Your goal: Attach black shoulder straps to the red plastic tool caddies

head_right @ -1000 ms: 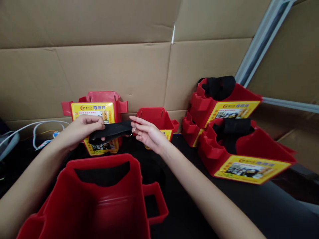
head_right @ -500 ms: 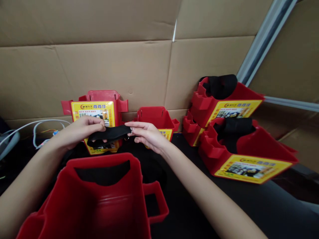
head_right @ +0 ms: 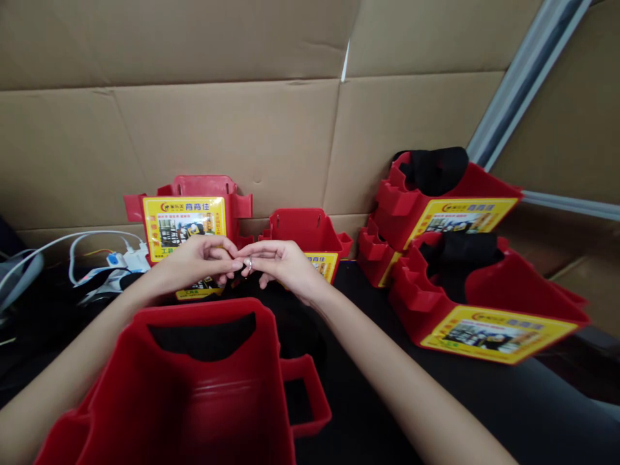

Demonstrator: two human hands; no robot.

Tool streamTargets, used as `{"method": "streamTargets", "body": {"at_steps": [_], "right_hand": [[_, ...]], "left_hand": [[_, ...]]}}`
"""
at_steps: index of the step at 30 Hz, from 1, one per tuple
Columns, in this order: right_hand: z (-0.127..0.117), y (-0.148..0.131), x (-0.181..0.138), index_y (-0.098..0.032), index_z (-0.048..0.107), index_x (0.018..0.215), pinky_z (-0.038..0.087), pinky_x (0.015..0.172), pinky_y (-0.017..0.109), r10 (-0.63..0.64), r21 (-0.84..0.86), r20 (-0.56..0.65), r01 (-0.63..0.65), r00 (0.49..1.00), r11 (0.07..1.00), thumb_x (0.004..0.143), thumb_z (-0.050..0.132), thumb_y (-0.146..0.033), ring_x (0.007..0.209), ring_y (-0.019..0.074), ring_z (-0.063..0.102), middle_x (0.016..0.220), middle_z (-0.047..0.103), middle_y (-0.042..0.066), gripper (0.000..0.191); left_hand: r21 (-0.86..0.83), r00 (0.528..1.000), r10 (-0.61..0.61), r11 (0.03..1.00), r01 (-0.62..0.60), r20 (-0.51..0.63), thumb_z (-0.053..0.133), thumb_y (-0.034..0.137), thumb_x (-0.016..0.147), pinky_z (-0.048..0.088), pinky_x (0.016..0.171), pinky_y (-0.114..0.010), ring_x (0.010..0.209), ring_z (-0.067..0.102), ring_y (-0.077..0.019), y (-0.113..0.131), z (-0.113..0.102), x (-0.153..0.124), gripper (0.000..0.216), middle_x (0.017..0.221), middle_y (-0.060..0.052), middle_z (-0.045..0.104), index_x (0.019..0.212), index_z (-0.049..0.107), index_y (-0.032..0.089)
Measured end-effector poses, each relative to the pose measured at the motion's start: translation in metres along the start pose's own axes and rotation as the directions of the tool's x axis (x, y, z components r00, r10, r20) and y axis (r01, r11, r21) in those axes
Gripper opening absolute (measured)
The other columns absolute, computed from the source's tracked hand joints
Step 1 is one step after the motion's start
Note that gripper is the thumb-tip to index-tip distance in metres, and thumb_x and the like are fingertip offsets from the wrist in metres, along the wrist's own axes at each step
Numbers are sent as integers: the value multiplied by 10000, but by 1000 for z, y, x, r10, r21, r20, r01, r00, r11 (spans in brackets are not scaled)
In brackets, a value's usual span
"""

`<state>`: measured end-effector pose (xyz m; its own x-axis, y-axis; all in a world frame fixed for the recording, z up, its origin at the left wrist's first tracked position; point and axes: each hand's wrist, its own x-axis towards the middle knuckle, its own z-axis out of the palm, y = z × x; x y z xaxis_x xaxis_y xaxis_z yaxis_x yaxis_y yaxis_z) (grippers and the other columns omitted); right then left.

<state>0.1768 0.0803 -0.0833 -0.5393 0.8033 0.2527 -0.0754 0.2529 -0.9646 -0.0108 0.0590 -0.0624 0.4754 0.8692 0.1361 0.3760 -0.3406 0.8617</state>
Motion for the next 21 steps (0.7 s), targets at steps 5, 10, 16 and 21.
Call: {"method": "streamTargets", "body": {"at_steps": [5,10,16,21], "right_hand": [[-1,-1,1,-154,663,862,417,446,153,21,41,1,-21,1000,999,699,647,-187,645,82,602,920,675,71,168],[-5,-3,0,-153,656,859,398,435,136,11,79,-2,-11,1000,997,707,646,-175,603,55,580,934,675,67,154],[-12,-8,-1,-159,655,868,383,439,128,4,102,-3,-3,1000,995,711,646,-165,580,33,564,934,676,57,157],[-18,-7,0,-161,655,867,380,450,135,1,79,-24,1,1000,997,718,647,-166,592,37,565,939,679,61,149]], "left_hand": [[226,997,37,973,-52,68,591,344,739,428,652,-244,722,537,-120,1,-9,-9,229,797,-14,570,838,517,151],[261,996,11,965,-33,88,627,357,701,443,718,-295,807,559,-161,1,2,-8,324,865,-36,579,913,479,162],[156,996,1,988,-15,93,652,334,679,450,724,-300,826,575,-172,-6,3,-4,391,897,-52,602,984,488,154],[176,983,-87,983,57,163,630,370,699,425,609,-249,709,569,-151,-4,-5,-6,292,768,-21,609,862,544,144]]}}
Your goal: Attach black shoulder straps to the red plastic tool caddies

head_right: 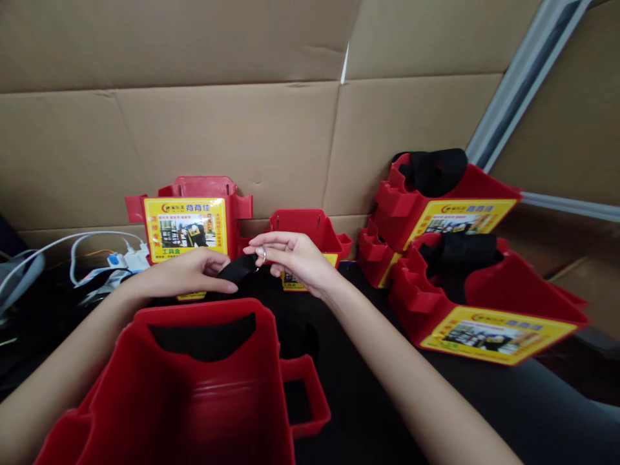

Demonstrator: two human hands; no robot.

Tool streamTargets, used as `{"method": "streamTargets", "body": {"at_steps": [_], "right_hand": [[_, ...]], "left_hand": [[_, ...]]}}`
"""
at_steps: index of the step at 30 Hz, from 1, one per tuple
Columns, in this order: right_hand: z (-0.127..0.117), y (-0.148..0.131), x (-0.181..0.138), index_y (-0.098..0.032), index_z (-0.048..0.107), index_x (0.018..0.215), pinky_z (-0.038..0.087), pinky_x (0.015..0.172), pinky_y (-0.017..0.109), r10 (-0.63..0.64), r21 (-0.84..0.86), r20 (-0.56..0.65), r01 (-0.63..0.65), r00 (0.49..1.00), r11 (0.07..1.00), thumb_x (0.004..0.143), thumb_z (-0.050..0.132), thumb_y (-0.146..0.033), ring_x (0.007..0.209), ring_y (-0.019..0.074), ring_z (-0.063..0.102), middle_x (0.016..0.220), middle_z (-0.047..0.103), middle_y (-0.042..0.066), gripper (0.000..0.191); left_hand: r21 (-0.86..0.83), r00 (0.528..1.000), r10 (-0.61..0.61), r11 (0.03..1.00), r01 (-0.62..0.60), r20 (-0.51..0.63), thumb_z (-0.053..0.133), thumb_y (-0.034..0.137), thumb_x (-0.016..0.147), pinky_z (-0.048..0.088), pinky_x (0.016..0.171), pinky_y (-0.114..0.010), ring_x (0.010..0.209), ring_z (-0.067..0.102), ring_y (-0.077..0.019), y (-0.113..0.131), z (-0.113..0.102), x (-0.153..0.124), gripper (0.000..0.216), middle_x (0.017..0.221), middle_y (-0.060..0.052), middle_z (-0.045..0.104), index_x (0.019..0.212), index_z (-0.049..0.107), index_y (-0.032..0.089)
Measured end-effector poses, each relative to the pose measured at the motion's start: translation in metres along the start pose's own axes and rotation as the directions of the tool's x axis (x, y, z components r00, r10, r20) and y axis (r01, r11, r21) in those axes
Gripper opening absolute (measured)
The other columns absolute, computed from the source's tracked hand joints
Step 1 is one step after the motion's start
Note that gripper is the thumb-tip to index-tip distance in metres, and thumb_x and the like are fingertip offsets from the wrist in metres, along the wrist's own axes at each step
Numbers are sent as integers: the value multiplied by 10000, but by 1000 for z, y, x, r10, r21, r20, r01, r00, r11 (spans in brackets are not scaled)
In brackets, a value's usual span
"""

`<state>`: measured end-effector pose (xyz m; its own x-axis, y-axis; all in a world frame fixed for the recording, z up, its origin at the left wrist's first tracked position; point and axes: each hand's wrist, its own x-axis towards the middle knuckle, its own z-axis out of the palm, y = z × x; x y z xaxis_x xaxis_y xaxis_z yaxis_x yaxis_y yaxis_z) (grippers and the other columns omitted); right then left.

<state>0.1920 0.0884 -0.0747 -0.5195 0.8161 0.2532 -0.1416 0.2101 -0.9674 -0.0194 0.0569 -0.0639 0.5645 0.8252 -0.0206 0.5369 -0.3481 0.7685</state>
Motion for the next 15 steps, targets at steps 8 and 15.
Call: {"method": "streamTargets", "body": {"at_steps": [8,15], "right_hand": [[-5,5,5,-159,655,879,360,428,136,20,-55,-26,-21,999,998,717,655,-184,602,51,572,883,683,55,163],[-8,10,7,-143,657,886,333,418,131,75,-32,-66,-78,995,996,722,646,-167,530,34,527,720,667,31,166]], "left_hand": [[-404,981,162,895,-190,-104,580,256,792,466,547,-203,607,597,-114,6,-23,-23,291,761,-19,632,1077,544,213],[-511,879,446,722,-466,-171,636,166,744,516,585,-237,664,631,-139,-9,-23,-25,175,823,-32,648,909,644,225]]}}
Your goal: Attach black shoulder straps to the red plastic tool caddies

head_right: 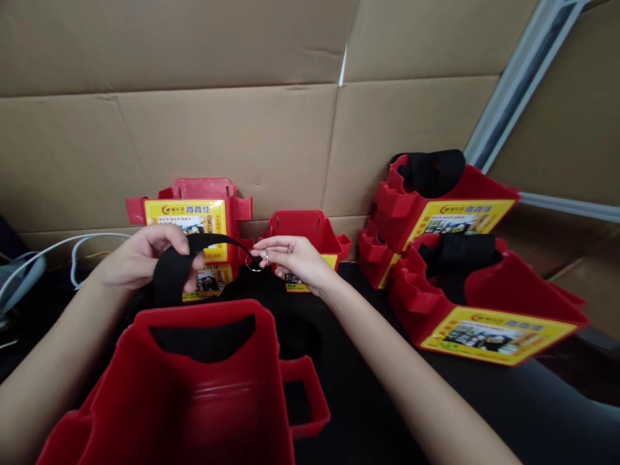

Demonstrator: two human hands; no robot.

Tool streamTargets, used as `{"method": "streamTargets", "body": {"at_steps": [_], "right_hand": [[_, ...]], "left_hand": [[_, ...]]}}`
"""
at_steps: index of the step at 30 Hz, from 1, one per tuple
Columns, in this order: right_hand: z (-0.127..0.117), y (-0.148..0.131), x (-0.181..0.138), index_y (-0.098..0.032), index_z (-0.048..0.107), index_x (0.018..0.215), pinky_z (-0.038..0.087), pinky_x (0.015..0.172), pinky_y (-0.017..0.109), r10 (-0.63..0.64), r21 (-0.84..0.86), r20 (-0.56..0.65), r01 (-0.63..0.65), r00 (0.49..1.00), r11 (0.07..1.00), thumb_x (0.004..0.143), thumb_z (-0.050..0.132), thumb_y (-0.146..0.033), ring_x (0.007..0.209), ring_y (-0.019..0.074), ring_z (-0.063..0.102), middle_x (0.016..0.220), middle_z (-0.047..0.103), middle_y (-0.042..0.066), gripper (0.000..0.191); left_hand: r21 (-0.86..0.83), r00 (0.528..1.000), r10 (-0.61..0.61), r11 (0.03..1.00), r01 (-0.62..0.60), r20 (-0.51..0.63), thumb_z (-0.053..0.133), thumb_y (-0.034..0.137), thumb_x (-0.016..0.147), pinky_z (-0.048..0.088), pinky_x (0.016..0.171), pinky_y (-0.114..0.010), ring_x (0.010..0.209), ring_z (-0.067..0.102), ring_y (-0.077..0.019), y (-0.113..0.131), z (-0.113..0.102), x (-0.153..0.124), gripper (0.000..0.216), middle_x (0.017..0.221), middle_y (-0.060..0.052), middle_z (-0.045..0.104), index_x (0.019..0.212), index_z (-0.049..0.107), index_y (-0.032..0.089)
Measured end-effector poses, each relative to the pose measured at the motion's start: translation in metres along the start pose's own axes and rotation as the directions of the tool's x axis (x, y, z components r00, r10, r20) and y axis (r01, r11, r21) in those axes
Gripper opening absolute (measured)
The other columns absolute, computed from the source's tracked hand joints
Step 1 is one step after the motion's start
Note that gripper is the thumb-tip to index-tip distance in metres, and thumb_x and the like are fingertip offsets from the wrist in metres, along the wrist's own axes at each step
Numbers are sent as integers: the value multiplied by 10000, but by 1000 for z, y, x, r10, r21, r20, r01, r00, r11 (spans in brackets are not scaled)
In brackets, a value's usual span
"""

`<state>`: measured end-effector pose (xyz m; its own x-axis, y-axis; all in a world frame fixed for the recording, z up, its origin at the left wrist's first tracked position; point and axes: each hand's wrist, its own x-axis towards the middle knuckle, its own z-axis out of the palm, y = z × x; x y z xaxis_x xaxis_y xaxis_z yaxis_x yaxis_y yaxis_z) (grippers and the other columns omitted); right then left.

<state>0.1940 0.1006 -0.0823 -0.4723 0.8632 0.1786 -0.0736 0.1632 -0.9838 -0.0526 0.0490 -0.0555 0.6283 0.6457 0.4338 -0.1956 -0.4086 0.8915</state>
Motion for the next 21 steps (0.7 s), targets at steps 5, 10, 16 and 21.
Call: {"method": "streamTargets", "body": {"at_steps": [5,10,16,21], "right_hand": [[-1,1,0,-147,660,872,329,424,126,10,4,-19,-10,1000,1000,705,659,-161,611,49,565,884,681,73,168],[-2,2,2,-151,663,859,329,430,121,26,24,-29,-25,999,999,704,658,-152,636,50,571,914,680,80,155],[5,2,0,-183,664,935,345,441,124,-9,77,16,8,1000,997,707,661,-170,651,46,569,983,665,68,229],[19,2,-6,-186,655,981,353,436,131,-24,59,14,23,1000,998,703,671,-194,572,37,543,741,660,12,278]], "left_hand": [[169,948,272,955,-245,-165,721,331,651,482,644,-221,739,560,-123,3,-10,10,190,832,-39,589,624,651,156],[90,926,239,971,-222,-293,575,358,793,480,563,-220,547,554,-82,12,4,11,191,692,2,565,759,572,170],[330,953,-178,909,255,-247,514,347,838,196,310,-128,294,307,-11,-2,17,18,205,426,78,391,762,502,157],[381,913,-344,831,405,-219,452,313,858,236,323,-128,324,360,-22,-20,22,28,202,478,65,436,737,473,154]]}}
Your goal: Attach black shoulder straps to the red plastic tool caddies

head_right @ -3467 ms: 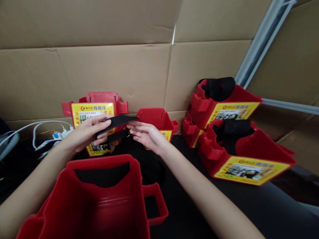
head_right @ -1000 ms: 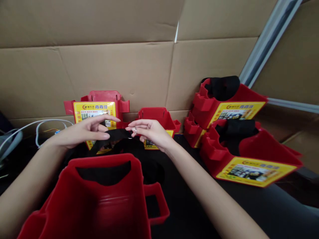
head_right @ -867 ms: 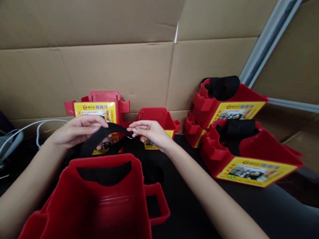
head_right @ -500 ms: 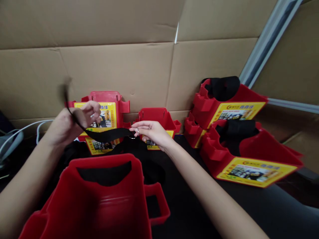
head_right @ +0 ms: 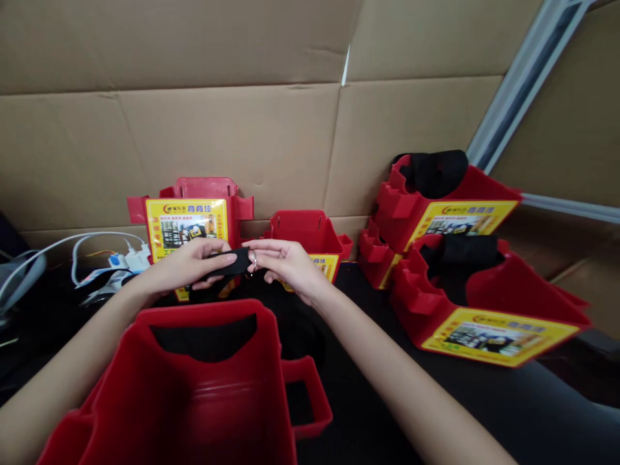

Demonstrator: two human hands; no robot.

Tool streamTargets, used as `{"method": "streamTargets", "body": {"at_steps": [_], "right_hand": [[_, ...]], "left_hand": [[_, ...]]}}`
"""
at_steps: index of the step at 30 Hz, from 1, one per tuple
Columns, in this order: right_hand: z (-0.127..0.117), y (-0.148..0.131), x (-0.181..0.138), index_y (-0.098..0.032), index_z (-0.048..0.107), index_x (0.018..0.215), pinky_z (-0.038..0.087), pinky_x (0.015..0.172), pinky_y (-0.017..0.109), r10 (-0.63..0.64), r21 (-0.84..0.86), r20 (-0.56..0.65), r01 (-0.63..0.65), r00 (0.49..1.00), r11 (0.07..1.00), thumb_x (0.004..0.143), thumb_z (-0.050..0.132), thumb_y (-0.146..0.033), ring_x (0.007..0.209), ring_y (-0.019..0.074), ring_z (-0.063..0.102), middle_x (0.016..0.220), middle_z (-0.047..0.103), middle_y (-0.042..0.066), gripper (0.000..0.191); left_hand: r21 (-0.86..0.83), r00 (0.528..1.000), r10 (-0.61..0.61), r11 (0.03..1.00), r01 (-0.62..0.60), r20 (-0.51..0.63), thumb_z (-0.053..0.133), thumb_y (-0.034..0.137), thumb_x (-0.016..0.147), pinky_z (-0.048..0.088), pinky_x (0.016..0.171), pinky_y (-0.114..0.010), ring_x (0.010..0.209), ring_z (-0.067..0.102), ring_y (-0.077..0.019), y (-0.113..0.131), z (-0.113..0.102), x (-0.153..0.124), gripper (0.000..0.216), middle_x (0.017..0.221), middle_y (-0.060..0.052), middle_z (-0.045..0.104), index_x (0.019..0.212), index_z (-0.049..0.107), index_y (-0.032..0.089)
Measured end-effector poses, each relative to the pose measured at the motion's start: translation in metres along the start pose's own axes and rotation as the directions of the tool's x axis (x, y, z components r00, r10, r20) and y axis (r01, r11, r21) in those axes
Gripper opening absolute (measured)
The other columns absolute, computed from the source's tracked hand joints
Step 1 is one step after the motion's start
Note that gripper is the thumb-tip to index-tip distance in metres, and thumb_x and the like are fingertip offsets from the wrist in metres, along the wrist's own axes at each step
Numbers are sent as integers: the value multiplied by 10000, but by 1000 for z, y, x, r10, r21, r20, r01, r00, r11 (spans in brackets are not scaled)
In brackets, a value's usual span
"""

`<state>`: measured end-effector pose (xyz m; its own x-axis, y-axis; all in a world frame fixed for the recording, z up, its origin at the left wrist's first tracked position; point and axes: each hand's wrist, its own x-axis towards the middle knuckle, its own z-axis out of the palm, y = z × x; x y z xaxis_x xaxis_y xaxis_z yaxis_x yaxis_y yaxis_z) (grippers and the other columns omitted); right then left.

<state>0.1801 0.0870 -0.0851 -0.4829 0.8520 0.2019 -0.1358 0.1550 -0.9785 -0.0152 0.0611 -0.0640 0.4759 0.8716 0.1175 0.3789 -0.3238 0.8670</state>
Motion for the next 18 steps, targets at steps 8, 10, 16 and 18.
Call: {"method": "streamTargets", "body": {"at_steps": [8,10,16,18], "right_hand": [[8,-4,-3,-133,652,929,350,418,137,-16,-101,3,17,1000,995,703,652,-181,530,47,532,636,625,12,231],[9,-7,-4,-120,646,894,348,408,143,-16,-129,-25,13,1000,992,691,658,-189,494,44,513,611,607,6,214],[11,-17,-12,-149,598,905,364,429,129,-15,-11,-10,15,1000,1000,672,681,-200,527,37,504,662,576,-9,253],[9,-20,-13,-157,585,892,384,450,134,-3,42,17,2,1000,999,678,678,-198,543,38,501,688,566,-10,238]], "left_hand": [[95,1000,9,995,-12,25,437,316,845,253,347,-160,329,354,-37,4,7,0,224,455,66,424,754,549,144],[128,992,125,984,-122,-15,494,338,815,359,456,-178,465,464,-63,6,10,0,204,557,38,511,775,553,148],[263,967,245,939,-220,-66,717,353,613,429,789,-308,937,538,-192,6,17,-3,543,1045,-36,577,1077,473,213],[257,966,256,936,-241,-25,697,345,641,421,813,-320,930,543,-194,4,18,-1,449,1009,-33,591,1025,515,200]]}}
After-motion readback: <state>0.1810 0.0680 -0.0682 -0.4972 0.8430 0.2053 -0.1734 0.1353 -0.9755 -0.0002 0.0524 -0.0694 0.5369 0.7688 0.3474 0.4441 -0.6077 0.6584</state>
